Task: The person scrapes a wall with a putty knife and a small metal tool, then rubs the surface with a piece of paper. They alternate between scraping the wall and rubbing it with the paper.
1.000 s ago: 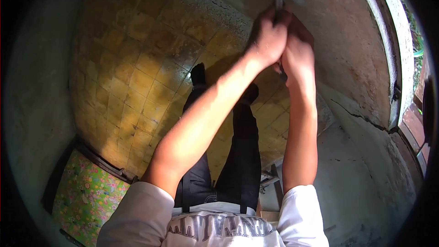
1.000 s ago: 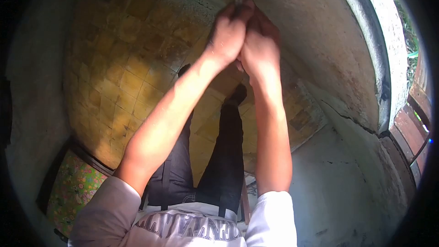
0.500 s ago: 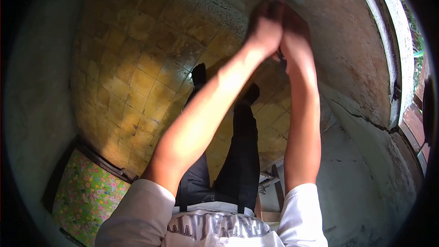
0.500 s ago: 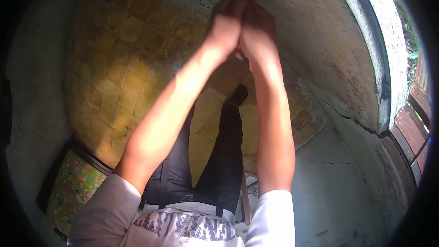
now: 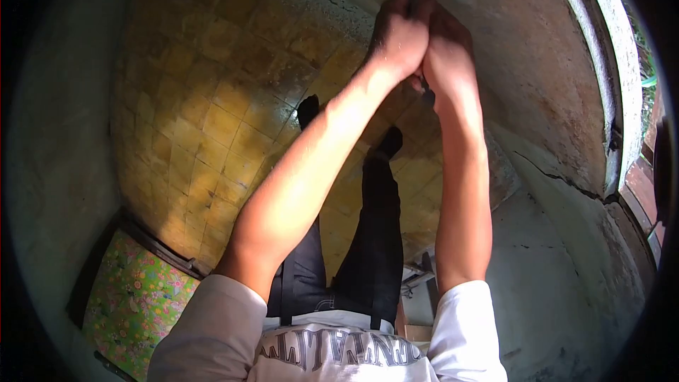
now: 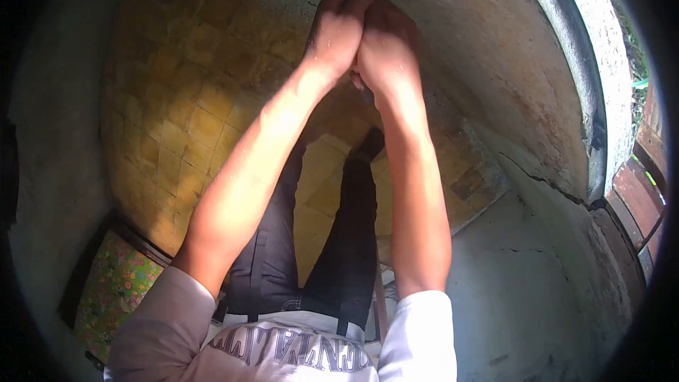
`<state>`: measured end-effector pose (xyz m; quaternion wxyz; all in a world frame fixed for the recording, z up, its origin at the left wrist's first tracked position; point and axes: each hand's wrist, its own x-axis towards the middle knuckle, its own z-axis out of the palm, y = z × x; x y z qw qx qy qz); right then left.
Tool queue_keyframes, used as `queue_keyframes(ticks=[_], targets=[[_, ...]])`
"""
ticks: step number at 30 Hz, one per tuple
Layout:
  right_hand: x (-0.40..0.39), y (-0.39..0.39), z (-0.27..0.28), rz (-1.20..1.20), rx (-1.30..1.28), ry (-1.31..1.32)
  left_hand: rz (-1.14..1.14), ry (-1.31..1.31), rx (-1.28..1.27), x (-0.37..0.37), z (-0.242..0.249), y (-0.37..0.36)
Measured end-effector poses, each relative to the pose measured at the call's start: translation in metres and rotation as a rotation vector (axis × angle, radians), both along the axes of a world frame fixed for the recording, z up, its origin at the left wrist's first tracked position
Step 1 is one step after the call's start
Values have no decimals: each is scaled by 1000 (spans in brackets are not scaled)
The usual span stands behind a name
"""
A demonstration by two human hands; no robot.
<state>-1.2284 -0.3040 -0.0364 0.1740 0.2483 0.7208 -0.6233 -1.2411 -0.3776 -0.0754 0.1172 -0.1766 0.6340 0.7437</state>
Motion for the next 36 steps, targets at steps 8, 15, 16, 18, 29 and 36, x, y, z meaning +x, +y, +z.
queue_keyframes(ticks=[8,15,16,18,29,36], targets=[[-10,-7,-2,-31,-75,-55,-113,-186,31,-8,7,-11],[3,0,18,-86,-31,-65,-29,88,-18,1,-4,7],[1,-1,10,-55,14,-32,-32,45,3,-3,-2,4],[-8,-8,2,-19,26,-11,-40,-52,42,-7,0,-7],[-12,-5,3,4,24,-88,-16,-107,15,-8,9,-6],[6,2,14,-67,9,-59,-47,11,63,4,-2,9]])
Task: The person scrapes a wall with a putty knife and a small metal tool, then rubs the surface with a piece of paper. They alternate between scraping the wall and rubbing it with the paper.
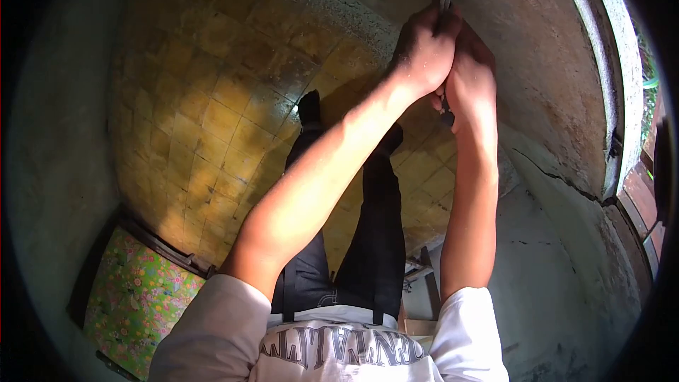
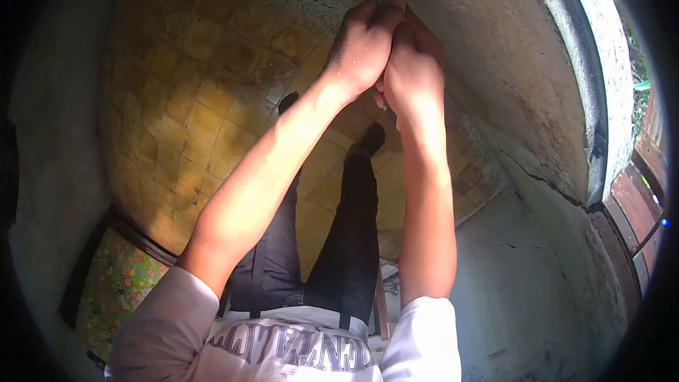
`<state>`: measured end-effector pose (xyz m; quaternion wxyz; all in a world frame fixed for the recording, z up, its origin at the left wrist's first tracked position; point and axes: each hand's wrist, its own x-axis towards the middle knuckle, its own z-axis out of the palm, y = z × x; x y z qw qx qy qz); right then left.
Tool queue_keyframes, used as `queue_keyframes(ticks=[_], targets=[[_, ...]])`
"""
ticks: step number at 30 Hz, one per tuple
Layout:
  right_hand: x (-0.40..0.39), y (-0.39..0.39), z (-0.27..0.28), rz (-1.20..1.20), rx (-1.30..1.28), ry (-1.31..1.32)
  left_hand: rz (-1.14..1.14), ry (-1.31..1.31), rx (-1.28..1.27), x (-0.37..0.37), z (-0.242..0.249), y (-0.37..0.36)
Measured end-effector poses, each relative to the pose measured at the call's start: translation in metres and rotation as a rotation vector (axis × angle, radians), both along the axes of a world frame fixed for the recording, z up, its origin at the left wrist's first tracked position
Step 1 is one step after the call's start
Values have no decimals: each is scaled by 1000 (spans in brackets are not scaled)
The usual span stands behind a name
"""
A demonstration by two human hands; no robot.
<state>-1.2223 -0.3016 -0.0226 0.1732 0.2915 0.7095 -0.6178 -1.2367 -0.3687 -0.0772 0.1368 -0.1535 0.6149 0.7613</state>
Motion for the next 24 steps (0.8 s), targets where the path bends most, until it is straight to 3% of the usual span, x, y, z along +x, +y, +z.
queue_keyframes(ticks=[4,7,14,20,24], targets=[[-5,-3,-3,38,48,23,24,43,-55,-3,-4,-3],[-3,-2,-10,40,21,24,-23,-104,-11,-2,1,-6],[-4,8,-13,66,2,58,43,-4,47,0,-3,3],[1,12,-12,89,27,75,22,-69,115,4,-1,2],[-6,11,-11,116,64,103,129,76,77,2,-10,13]])
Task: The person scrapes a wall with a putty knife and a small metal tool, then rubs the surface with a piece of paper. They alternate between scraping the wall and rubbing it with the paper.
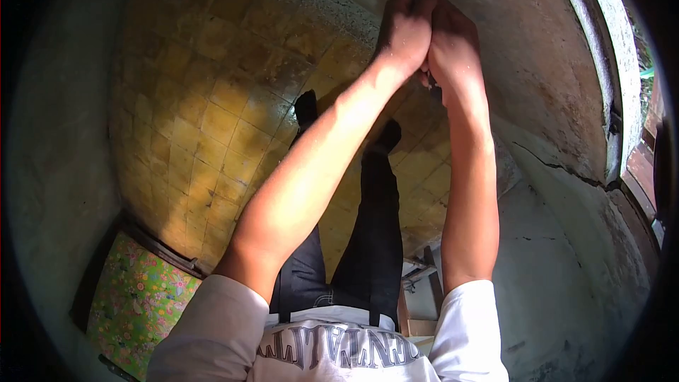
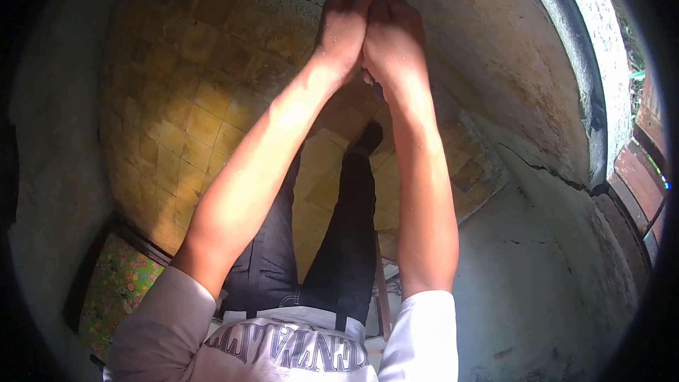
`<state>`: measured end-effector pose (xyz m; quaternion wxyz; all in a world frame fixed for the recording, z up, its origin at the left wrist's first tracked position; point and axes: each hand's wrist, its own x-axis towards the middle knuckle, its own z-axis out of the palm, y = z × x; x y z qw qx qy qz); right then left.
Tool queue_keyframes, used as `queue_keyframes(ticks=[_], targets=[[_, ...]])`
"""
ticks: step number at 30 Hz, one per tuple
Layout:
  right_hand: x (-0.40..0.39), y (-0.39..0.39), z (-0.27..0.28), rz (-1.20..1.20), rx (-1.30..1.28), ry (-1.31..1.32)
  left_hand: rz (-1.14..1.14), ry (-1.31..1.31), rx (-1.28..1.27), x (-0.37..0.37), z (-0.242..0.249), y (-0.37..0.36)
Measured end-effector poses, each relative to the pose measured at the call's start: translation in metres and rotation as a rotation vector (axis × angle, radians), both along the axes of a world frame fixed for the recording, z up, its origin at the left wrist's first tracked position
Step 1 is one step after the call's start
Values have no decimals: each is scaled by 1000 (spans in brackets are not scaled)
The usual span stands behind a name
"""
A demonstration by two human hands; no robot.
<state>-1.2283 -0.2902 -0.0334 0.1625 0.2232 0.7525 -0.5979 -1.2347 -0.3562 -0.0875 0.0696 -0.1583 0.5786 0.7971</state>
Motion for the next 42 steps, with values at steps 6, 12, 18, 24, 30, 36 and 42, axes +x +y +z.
queue_keyframes(ticks=[6,12,18,24,30,36,42], targets=[[3,2,-2,19,13,44,-12,-59,97,0,2,-4],[-17,-6,-11,131,91,-20,48,-20,-26,-10,-13,-9],[-13,-16,-29,107,124,151,-3,-82,82,-13,-11,-28],[4,-6,-3,-12,113,54,-22,-29,53,2,13,-7],[-26,-10,-12,232,112,-155,-12,-123,61,-14,-2,-23],[2,-14,2,-25,163,18,-29,54,16,-4,7,-10],[-25,-17,-46,152,174,85,16,-57,160,-23,-23,-35]])
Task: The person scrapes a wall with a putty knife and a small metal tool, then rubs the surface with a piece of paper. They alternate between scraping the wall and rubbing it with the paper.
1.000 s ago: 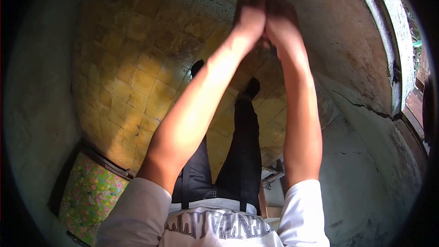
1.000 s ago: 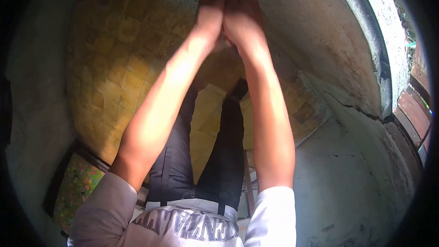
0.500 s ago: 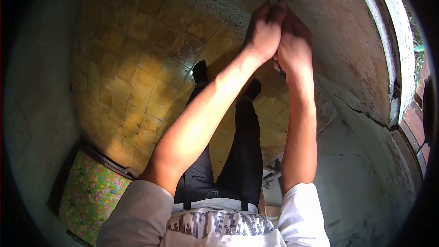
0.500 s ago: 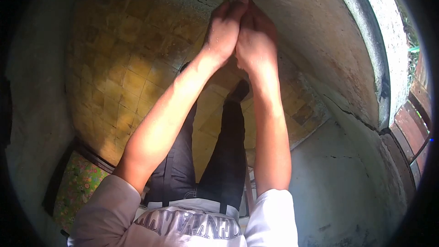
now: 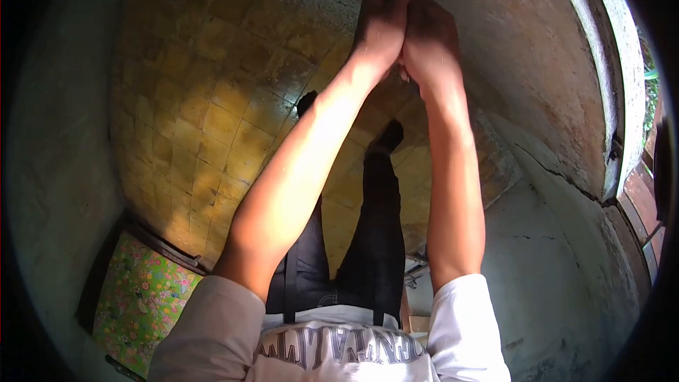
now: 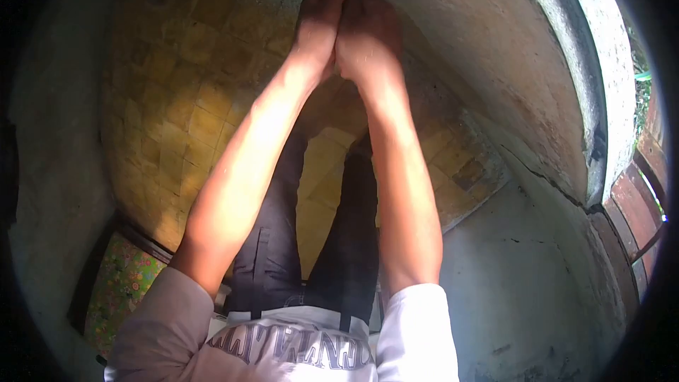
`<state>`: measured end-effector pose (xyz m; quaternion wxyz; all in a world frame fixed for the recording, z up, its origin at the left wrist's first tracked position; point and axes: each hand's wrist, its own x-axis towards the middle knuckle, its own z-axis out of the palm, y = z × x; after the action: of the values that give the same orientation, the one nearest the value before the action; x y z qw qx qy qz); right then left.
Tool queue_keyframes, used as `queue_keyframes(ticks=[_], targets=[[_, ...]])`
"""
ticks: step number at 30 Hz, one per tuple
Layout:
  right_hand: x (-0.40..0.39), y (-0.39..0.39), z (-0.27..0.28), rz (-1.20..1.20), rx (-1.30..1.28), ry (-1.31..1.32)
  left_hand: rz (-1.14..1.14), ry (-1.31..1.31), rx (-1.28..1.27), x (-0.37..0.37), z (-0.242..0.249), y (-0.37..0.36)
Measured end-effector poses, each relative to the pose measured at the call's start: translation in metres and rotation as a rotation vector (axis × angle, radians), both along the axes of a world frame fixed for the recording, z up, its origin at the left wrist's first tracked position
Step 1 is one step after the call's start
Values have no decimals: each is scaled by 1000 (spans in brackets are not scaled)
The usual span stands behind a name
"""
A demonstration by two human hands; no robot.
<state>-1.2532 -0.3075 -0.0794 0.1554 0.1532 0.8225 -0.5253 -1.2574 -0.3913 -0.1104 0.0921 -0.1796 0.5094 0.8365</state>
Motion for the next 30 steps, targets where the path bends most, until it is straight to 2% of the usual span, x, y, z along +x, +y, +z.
queue_keyframes(ticks=[2,4,7,11,14,18,20,22,23,27,29,30], targets=[[14,-2,2,-73,27,96,-50,-11,-69,10,15,1],[31,-2,50,-242,-160,-165,-119,-25,-131,19,32,11],[32,10,64,-186,-354,-210,-61,-14,8,18,28,16],[30,17,55,-249,-588,-262,-84,-63,12,17,35,15],[27,14,56,-191,-434,-208,-54,-15,49,26,29,16],[27,9,40,-167,-351,-54,106,58,169,47,39,20],[27,6,34,-171,-363,-48,168,-12,142,56,46,19],[24,2,42,-190,-342,-160,174,-150,170,61,51,14],[23,1,45,-199,-332,-217,196,-125,178,63,54,15],[24,-3,20,-171,-191,23,168,57,60,70,58,23],[22,-3,18,-148,-131,51,146,-102,2,66,63,24],[20,-3,18,-141,-118,58,148,-73,-4,63,61,25]])
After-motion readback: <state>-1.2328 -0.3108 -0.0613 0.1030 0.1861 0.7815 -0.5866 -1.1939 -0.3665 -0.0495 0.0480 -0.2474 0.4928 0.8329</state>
